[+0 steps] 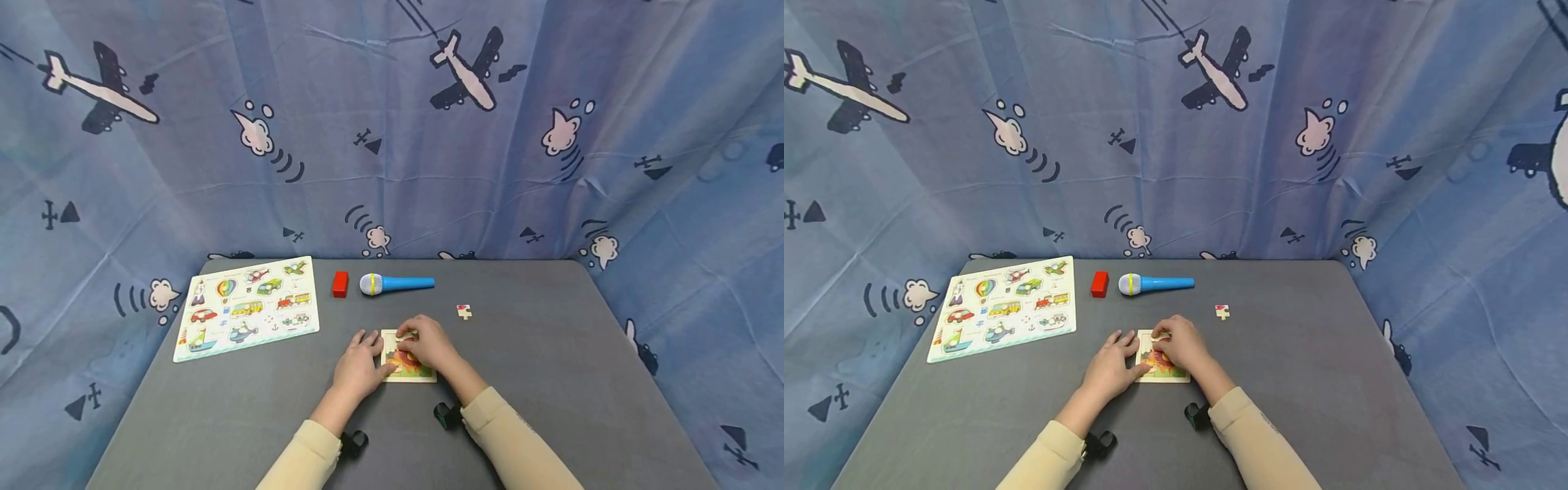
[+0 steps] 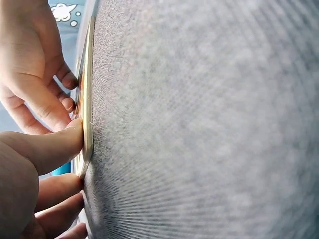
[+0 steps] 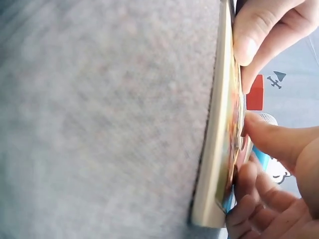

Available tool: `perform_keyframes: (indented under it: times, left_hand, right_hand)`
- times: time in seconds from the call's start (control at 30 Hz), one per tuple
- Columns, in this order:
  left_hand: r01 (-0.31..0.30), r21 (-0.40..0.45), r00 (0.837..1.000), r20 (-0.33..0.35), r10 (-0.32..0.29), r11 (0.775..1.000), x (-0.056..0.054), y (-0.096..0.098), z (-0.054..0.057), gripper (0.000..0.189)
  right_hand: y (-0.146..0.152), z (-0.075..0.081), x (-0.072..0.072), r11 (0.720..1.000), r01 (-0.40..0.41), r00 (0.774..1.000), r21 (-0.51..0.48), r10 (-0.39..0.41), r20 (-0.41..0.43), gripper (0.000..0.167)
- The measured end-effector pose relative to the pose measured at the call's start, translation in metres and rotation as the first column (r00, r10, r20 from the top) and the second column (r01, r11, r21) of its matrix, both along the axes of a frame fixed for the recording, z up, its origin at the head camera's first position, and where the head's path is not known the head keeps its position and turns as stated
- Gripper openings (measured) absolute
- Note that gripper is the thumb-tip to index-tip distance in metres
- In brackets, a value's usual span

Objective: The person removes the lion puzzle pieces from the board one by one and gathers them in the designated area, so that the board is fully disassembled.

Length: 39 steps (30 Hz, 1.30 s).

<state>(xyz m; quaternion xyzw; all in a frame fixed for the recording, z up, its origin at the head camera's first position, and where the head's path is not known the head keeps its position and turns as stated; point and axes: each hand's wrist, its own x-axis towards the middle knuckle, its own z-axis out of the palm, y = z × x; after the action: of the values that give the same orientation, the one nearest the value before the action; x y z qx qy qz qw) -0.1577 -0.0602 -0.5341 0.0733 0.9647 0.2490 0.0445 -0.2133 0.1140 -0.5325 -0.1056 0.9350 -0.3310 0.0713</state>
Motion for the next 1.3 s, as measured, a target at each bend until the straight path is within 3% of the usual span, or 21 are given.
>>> perform_keyframes:
  times: [0.23, 0.4, 0.5, 0.63, 0.77, 0.9, 1.3]
  left_hand:
    - [0.01, -0.012, 1.0, 0.005, -0.01, 1.0, 0.003, 0.001, -0.002, 0.064]
    - [0.007, -0.011, 1.0, 0.003, -0.007, 1.0, 0.003, 0.002, -0.003, 0.065]
    - [0.007, -0.001, 1.0, 0.004, -0.007, 1.0, 0.002, 0.002, -0.002, 0.065]
    - [0.007, -0.006, 1.0, 0.008, -0.007, 1.0, 0.001, 0.002, 0.0, 0.065]
    - [0.002, -0.006, 1.0, 0.018, -0.002, 1.0, 0.0, 0.002, 0.0, 0.066]
    - [-0.004, 0.002, 1.0, 0.026, 0.004, 1.0, 0.001, 0.002, 0.001, 0.066]
    - [-0.007, 0.03, 1.0, 0.01, 0.007, 1.0, -0.001, 0.001, -0.003, 0.066]
  right_hand:
    - [0.008, 0.002, 0.001, 0.998, 0.0, 1.0, -0.056, 0.001, 0.019, 0.026]
    - [0.016, 0.006, -0.001, 0.997, -0.069, 0.996, -0.043, 0.071, 0.048, 0.012]
    - [0.021, 0.008, -0.004, 0.994, -0.098, 0.992, -0.057, 0.102, 0.071, 0.012]
    - [0.03, 0.013, -0.008, 0.987, -0.023, 0.995, -0.159, 0.038, 0.092, 0.017]
    - [0.043, 0.021, -0.013, 0.97, 0.055, 0.998, -0.239, -0.045, 0.047, 0.016]
    - [0.057, 0.024, -0.017, 0.971, 0.055, 0.998, -0.231, -0.061, -0.018, 0.017]
    - [0.11, 0.04, -0.039, 0.961, 0.117, 0.993, -0.25, -0.12, 0.004, 0.026]
